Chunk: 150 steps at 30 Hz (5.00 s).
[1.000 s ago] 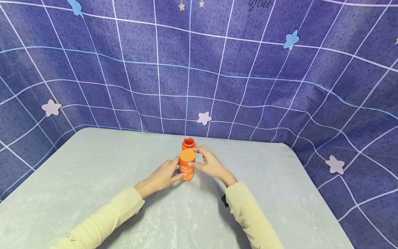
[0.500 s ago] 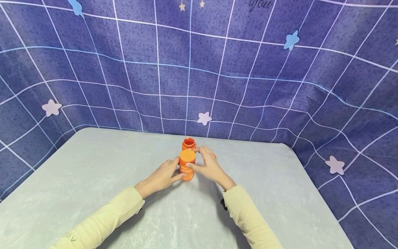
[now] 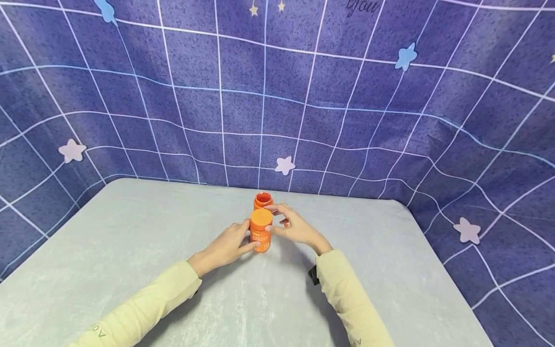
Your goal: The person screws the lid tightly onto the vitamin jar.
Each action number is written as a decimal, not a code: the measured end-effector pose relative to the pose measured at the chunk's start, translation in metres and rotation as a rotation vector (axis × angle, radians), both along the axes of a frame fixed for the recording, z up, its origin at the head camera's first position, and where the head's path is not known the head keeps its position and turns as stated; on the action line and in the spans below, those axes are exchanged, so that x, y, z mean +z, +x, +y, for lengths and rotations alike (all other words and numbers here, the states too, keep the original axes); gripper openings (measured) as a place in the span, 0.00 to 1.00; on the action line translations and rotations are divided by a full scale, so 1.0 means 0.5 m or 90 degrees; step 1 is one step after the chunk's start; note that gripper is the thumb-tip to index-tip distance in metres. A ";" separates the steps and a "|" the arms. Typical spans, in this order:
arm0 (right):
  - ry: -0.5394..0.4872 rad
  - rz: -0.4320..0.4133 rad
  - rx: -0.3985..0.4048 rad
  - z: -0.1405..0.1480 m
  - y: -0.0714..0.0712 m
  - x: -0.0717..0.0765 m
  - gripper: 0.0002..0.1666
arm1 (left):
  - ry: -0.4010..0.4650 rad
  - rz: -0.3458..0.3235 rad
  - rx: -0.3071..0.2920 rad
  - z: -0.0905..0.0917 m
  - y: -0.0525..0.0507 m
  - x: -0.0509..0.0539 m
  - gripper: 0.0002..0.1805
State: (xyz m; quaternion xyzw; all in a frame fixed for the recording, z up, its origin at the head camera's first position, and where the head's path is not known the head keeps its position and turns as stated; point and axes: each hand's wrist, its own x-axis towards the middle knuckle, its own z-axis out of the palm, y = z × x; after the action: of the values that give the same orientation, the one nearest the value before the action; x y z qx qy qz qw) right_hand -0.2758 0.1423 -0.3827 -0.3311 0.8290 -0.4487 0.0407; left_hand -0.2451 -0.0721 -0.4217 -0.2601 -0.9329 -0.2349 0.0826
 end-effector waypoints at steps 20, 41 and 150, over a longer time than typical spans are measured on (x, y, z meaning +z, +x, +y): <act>-0.035 0.036 -0.034 -0.018 0.049 0.038 0.27 | 0.010 0.011 -0.009 0.001 0.001 0.002 0.31; -0.042 0.019 -0.054 -0.029 0.060 0.041 0.29 | 0.004 0.002 -0.005 0.001 0.004 0.004 0.31; -0.058 -0.046 0.019 -0.015 0.034 0.039 0.30 | -0.010 0.022 -0.001 0.001 0.001 0.001 0.31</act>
State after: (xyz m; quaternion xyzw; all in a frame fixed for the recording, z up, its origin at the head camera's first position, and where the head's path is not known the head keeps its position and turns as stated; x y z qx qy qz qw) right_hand -0.2586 0.1346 -0.3631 -0.3286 0.8008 -0.4969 0.0620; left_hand -0.2447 -0.0716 -0.4212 -0.2653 -0.9330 -0.2233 0.0966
